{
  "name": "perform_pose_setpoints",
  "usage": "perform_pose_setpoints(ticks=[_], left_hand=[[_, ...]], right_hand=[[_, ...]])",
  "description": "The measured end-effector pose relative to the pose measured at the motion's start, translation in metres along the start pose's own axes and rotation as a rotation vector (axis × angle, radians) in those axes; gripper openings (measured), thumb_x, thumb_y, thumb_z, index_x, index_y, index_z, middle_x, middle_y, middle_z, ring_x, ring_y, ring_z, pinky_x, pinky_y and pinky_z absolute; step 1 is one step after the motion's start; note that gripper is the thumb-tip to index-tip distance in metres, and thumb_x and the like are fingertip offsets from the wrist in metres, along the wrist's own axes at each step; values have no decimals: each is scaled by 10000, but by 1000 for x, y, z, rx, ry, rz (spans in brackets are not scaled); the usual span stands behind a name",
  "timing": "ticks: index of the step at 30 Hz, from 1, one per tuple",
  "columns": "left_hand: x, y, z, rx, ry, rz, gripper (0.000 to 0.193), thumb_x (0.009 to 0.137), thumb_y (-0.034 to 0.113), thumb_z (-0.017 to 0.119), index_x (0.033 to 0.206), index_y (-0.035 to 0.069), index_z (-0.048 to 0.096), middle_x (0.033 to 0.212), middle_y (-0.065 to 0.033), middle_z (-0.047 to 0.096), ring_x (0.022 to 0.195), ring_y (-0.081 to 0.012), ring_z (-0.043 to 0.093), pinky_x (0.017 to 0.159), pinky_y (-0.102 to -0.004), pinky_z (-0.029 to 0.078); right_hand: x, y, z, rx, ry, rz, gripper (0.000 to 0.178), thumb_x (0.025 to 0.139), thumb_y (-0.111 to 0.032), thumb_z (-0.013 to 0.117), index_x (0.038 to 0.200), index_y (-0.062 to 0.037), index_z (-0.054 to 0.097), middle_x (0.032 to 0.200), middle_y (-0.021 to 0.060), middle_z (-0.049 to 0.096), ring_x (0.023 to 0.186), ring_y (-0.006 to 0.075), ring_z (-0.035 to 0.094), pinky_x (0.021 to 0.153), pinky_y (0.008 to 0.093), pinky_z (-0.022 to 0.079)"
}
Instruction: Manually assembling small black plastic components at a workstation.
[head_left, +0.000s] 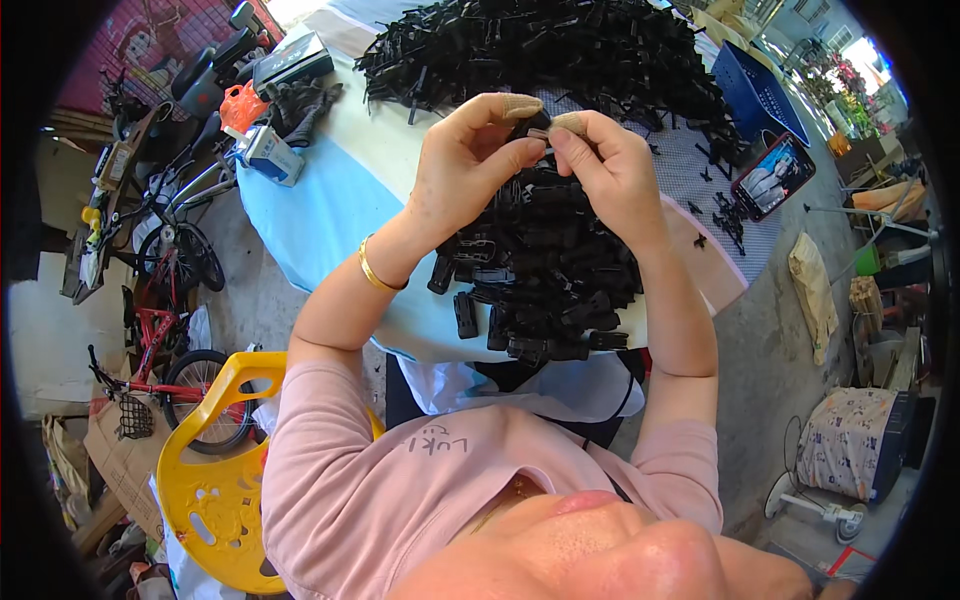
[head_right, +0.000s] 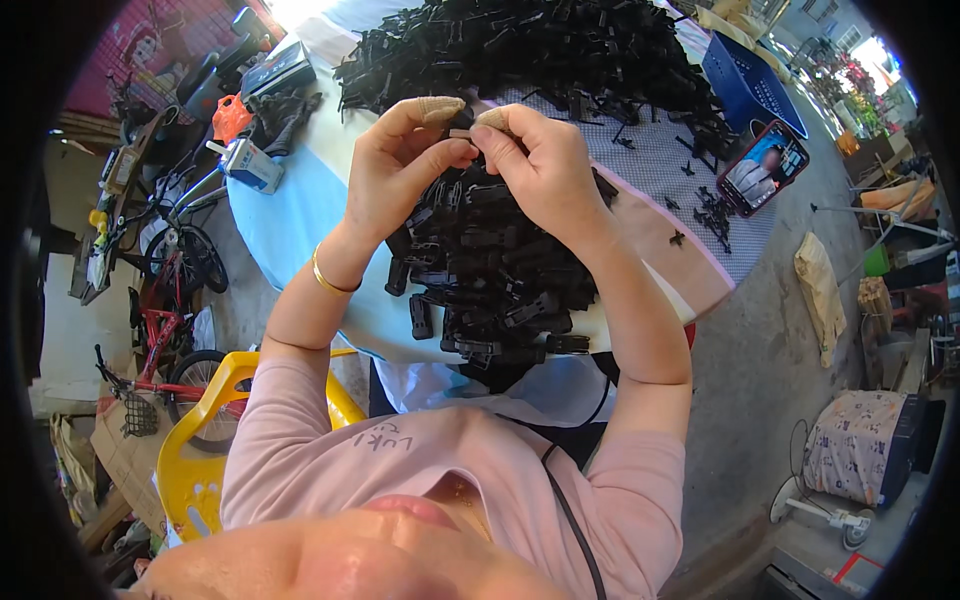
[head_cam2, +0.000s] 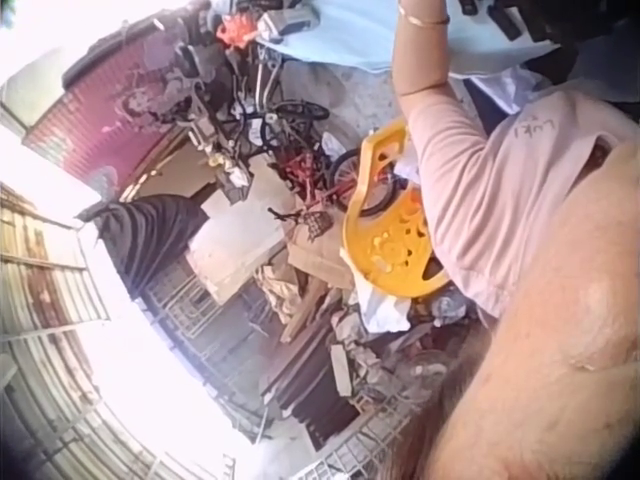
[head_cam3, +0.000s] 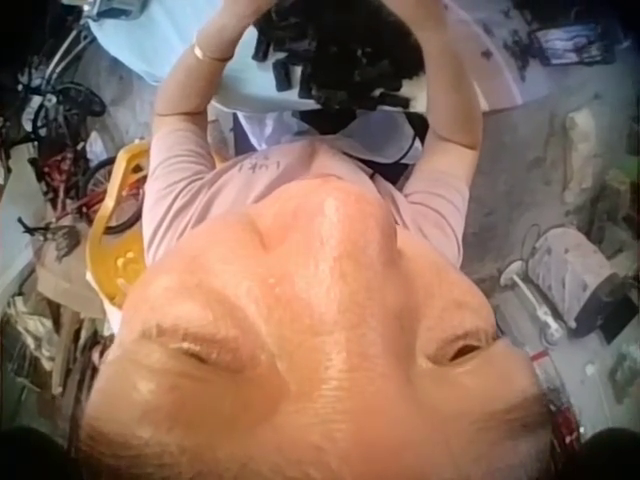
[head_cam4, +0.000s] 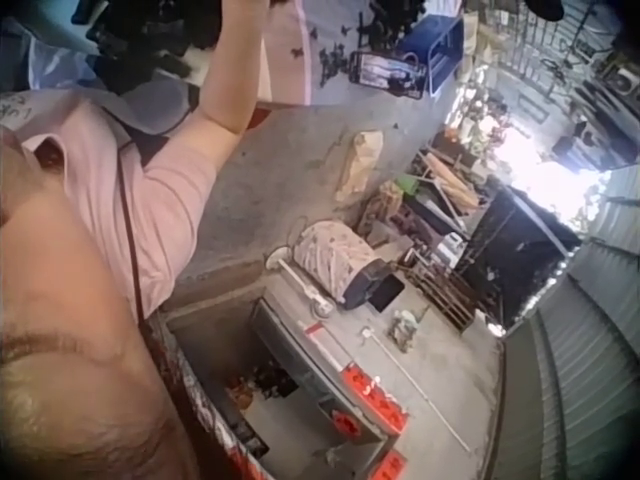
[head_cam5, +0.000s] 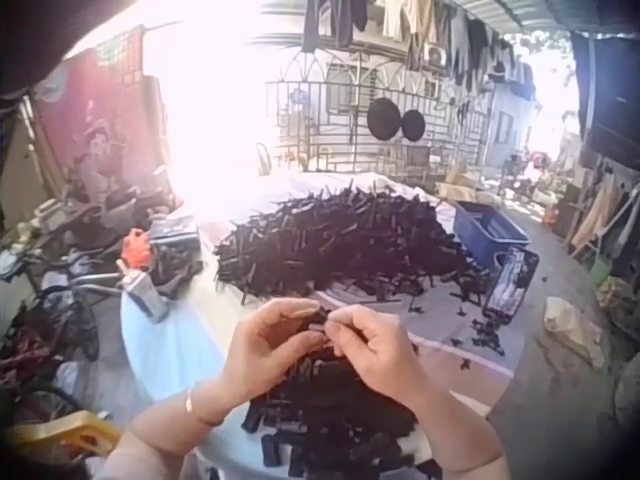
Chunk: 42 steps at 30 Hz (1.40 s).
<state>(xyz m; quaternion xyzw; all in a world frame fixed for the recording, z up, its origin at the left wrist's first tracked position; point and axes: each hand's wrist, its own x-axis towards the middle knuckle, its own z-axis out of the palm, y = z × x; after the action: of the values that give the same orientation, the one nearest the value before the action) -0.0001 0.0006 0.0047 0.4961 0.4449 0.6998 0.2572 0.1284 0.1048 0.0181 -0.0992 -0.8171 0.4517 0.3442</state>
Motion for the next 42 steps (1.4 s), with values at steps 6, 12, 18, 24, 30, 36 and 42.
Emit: perform_pose_setpoints(ticks=[6, 12, 18, 24, 30, 36, 42], left_hand=[[-3, -5, 0, 217, 97, 157, 201, 744, -8, 666, 933, -29, 600, 885, -54, 601, 791, -97, 586, 664, -214, 487], [-2, -1, 1, 623, 56, 394, 248, 749, -26, 660, 984, -31, 582, 933, -59, 585, 826, -106, 579, 691, -206, 483], [-1, 13, 10, 251, 2, 80, 218, 718, -3, 693, 916, -4, 602, 967, -70, 602, 901, -123, 572, 787, -249, 462], [3, 8, 3, 532, -517, 268, 263, 677, 65, 727, 897, -1, 599, 995, -115, 610, 1003, -258, 563, 881, -319, 423], [6, 0, -11, 315, -287, 47, 454, 741, 48, 687, 1154, 8, 501, 1217, -75, 501, 1147, -175, 453, 996, -318, 328], [11, -8, -2, 472, -99, 124, 759, 700, 6, 708, 1335, 22, 293, 1323, -98, 404, 1225, -197, 383, 1030, -353, 299], [11, -13, -7, 6, -202, 38, 734, 711, -60, 668, 1332, -1, 280, 1308, -179, 404, 1176, -224, 436, 985, -338, 364]], right_hand=[[1, -5, 2, 34, -20, 78, 135, 871, -113, 532, 860, 1, 605, 617, -20, 521, 569, 43, 450, 519, 176, 353], [7, 2, -9, 15, -89, 38, 136, 852, -113, 560, 904, 0, 615, 656, -21, 532, 583, 51, 458, 539, 180, 374], [32, 80, -87, -334, 239, 70, 280, 770, -193, 651, 1006, -45, 628, 867, 80, 653, 760, 137, 616, 687, 250, 474], [38, 138, -98, -1013, 205, 452, 372, 683, -232, 636, 1023, -82, 629, 959, 168, 632, 898, 312, 610, 799, 386, 479], [45, 120, -92, -1101, 233, 472, 305, 668, -202, 628, 940, -69, 667, 884, 183, 641, 854, 325, 616, 759, 403, 487], [27, 23, -37, 3, 94, 328, 348, 702, -289, 685, 918, -16, 671, 707, -23, 595, 560, 19, 457, 490, 183, 330], [16, 8, -3, 242, -107, 172, 186, 786, -165, 652, 871, 1, 662, 643, -31, 564, 521, 0, 432, 445, 154, 306]])
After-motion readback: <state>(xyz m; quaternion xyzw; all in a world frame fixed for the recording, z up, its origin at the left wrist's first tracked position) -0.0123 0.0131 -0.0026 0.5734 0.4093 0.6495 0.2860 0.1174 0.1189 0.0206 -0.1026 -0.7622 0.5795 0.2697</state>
